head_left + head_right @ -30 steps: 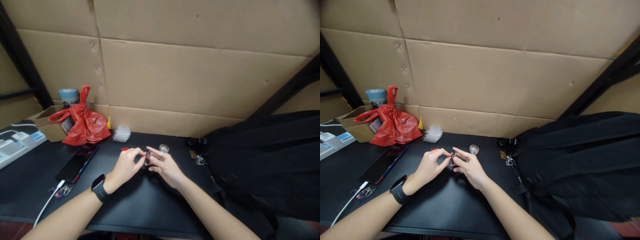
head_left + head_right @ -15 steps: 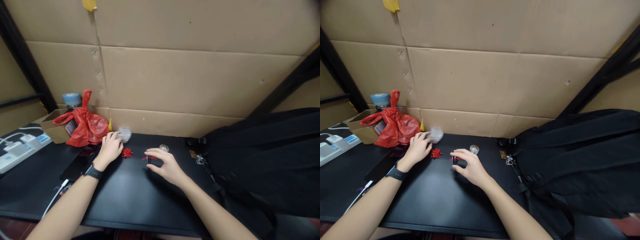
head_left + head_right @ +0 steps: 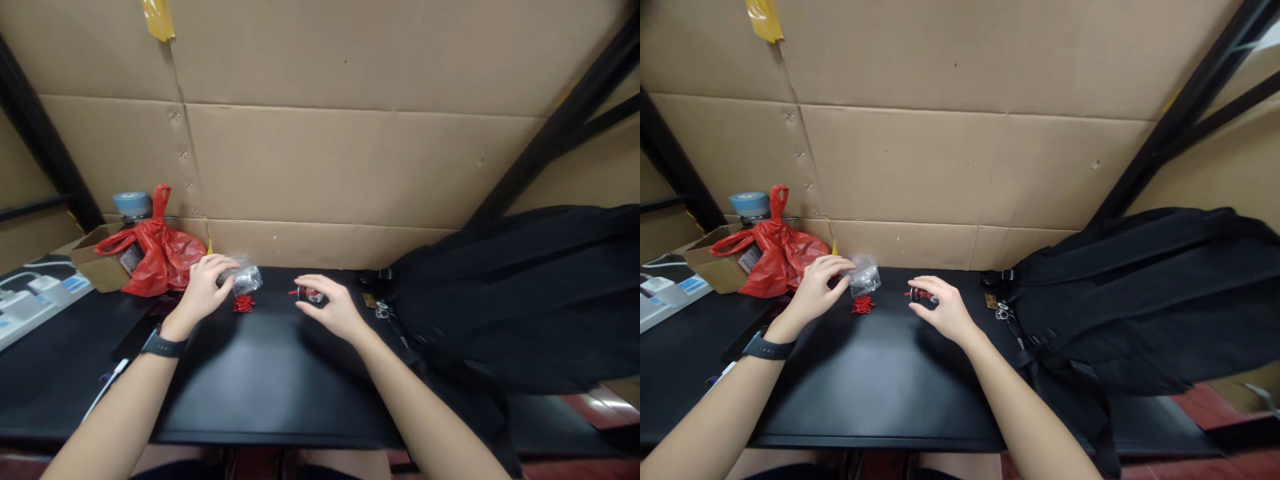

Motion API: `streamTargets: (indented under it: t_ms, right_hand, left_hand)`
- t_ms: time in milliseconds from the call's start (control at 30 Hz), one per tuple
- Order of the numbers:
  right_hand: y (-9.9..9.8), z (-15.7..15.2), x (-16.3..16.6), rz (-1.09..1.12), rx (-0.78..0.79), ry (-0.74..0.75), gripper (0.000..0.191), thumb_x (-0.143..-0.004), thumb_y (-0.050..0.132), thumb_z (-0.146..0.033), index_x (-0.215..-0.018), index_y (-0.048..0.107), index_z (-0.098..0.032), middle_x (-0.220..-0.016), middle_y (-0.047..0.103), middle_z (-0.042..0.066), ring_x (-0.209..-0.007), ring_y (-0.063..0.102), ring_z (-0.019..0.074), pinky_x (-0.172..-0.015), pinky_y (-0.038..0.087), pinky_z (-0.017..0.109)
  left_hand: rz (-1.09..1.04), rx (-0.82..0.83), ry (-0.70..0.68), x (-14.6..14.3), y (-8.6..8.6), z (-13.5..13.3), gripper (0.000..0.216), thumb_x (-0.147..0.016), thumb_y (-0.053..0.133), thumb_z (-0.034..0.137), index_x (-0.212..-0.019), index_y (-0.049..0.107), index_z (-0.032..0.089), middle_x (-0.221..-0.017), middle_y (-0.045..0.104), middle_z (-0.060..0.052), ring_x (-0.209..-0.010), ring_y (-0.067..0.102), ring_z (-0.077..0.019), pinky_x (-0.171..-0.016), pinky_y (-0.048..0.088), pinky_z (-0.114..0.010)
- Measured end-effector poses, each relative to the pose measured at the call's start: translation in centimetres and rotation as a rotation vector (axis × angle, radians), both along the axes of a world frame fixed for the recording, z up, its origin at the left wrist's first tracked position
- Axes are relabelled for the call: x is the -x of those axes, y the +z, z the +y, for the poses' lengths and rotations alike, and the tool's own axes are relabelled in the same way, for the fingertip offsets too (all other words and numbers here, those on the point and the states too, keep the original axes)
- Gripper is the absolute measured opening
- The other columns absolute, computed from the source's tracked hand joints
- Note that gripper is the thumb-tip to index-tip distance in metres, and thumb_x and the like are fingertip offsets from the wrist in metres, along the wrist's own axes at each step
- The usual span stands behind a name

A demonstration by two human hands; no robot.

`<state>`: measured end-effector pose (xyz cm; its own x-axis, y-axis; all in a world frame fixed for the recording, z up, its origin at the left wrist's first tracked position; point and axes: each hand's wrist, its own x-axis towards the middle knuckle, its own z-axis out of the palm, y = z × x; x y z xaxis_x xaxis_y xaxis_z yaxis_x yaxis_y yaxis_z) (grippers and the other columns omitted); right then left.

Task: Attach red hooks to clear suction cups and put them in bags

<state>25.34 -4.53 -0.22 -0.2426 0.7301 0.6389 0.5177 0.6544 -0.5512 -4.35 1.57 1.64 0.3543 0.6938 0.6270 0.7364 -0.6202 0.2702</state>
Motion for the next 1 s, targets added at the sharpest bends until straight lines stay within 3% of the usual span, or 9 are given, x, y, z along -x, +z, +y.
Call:
streamTargets:
  t_ms: [133,300,433,567,800,1000]
  right_hand:
    - [0.6,0.3,-1.3,0.022,-0.055,-0.055,0.037,-0.082,0.069,-0.023,-0.118,0.069,-0.025,-0.117,0.07,0.008,-0.108,0.067,0.0232,-0.098,0.052,0.04]
    - [0.4,0.6,-1.9,-0.065,-0.018,-0.054,0.037,-0.08,0.069,-0.021,-0.117,0.069,-0.023,-0.115,0.071,0.009,-0.104,0.067,0.0224,-0.094,0.053,0.038]
    - [0.2,0.5,-2.0,-0.187,0.058,0.003,0.036,-0.079,0.07,-0.021,-0.115,0.07,-0.02,-0.114,0.071,0.009,-0.102,0.068,0.0217,-0.094,0.052,0.037]
    - [0.4,-0.1,-1.7,-0.355,0.203,0.091,0.041,-0.076,0.072,-0.02,-0.116,0.067,-0.019,-0.104,0.073,0.006,-0.09,0.068,0.0185,-0.084,0.053,0.031]
    - [0.3,-0.9,-1.2,-0.689,0.413,0.014,0.018,-0.073,0.076,-0.028,-0.088,0.072,-0.019,-0.082,0.071,0.005,-0.074,0.066,0.0188,-0.069,0.047,0.027]
    - [-0.4,-0.3,-0.6,-0.715,0.366,-0.008,0.02,-0.075,0.079,-0.036,-0.083,0.073,-0.018,-0.08,0.07,0.007,-0.075,0.064,0.0202,-0.067,0.043,0.027]
  left_hand:
    - [-0.12,0.062,-0.217,-2.8,0.0,-2.0,0.019,-0.087,0.059,0.027,-0.102,0.068,0.021,-0.11,0.069,-0.007,-0.107,0.06,-0.022,-0.099,0.043,-0.038]
    - [0.153,0.269,-0.36,-6.3,-3.2,-3.2,0.046,-0.076,0.074,0.038,-0.119,0.063,0.024,-0.124,0.062,-0.008,-0.12,0.054,-0.027,-0.102,0.039,-0.044]
    - [0.252,0.291,-0.323,-7.0,-5.3,-2.9,0.061,-0.075,0.075,0.046,-0.13,0.059,0.025,-0.141,0.05,-0.013,-0.133,0.043,-0.0332,-0.106,0.034,-0.05]
    - [0.324,0.188,-0.249,-7.1,-5.7,-2.6,0.062,-0.076,0.072,0.056,-0.128,0.062,0.025,-0.152,0.038,-0.014,-0.141,0.027,-0.0409,-0.111,0.024,-0.059]
    - [0.44,0.14,-0.252,-8.3,-5.9,-3.2,0.052,-0.089,0.054,0.055,-0.13,0.061,0.023,-0.132,0.058,-0.014,-0.134,0.037,-0.0379,-0.106,0.029,-0.056]
    - [0.383,0.28,-0.296,-8.4,-6.1,-3.1,0.065,-0.089,0.055,0.051,-0.146,0.04,0.025,-0.149,0.048,-0.011,-0.142,0.03,-0.0364,-0.108,0.028,-0.055]
